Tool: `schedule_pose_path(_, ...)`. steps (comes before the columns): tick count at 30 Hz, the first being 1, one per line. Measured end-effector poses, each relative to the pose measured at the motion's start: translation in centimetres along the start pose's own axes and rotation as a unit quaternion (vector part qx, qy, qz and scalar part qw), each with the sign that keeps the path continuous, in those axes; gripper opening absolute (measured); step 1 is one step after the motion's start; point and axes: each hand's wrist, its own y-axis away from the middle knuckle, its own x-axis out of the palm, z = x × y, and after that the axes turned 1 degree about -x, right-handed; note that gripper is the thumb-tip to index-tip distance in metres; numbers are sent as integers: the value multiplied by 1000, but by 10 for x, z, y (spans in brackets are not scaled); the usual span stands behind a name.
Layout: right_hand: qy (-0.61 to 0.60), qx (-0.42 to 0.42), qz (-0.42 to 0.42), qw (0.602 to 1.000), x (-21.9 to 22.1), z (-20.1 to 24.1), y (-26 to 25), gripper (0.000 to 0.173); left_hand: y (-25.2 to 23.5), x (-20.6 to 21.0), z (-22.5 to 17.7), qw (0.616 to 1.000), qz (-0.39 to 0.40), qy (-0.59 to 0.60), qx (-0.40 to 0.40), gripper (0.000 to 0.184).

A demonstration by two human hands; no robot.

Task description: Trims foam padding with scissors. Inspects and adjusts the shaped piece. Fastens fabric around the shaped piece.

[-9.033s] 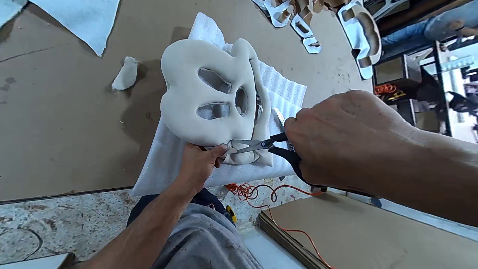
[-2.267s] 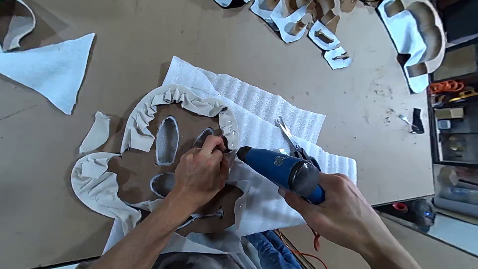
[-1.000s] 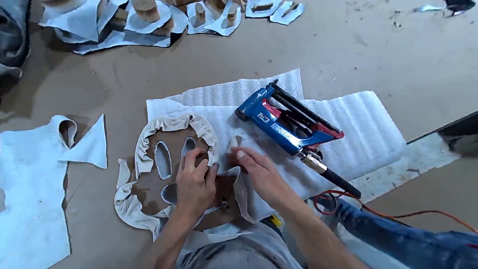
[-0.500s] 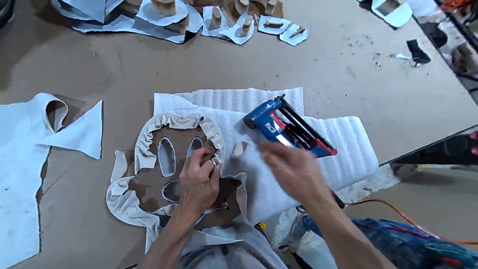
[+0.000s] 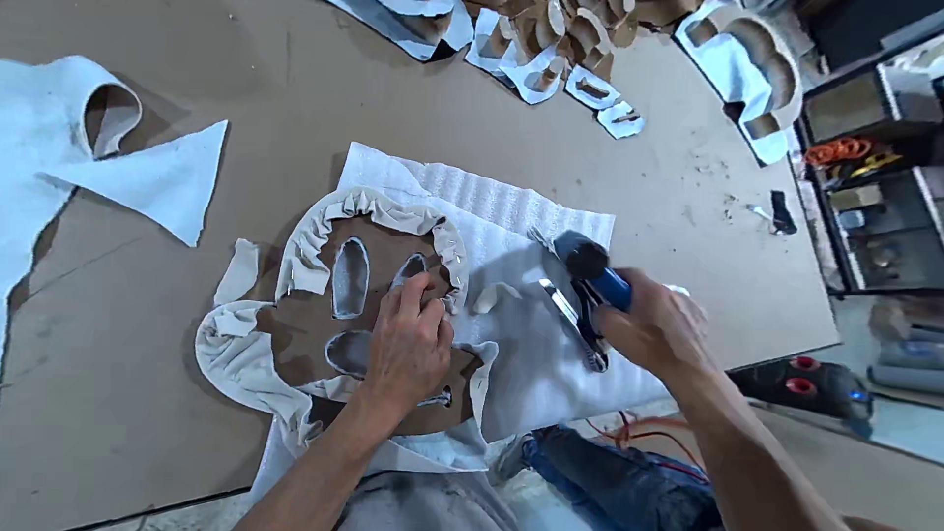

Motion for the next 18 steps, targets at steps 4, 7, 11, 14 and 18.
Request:
schedule_pose_path(4,-104,-37,32,993,-21,21,60,41,-3,-1,2,1000,-9,1,10,23)
schedule_pose_path(7,-135,-99,56,984,-9,47,79,31,-3,-3,2,1000,1,-7,12,27)
schedule_pose_path(11,-97,-144,47,984,5,61,72,32,-5,-5,3,1000,2,-15,12,24)
schedule_pose_path(14,-95,-135,58,985,8,64,67,29,-5,-5,3,1000,0,-9,11,19)
schedule_pose_path(18,-103,-139,78,982,7,63,69,26,-7,-6,4,1000,6,3,6,22)
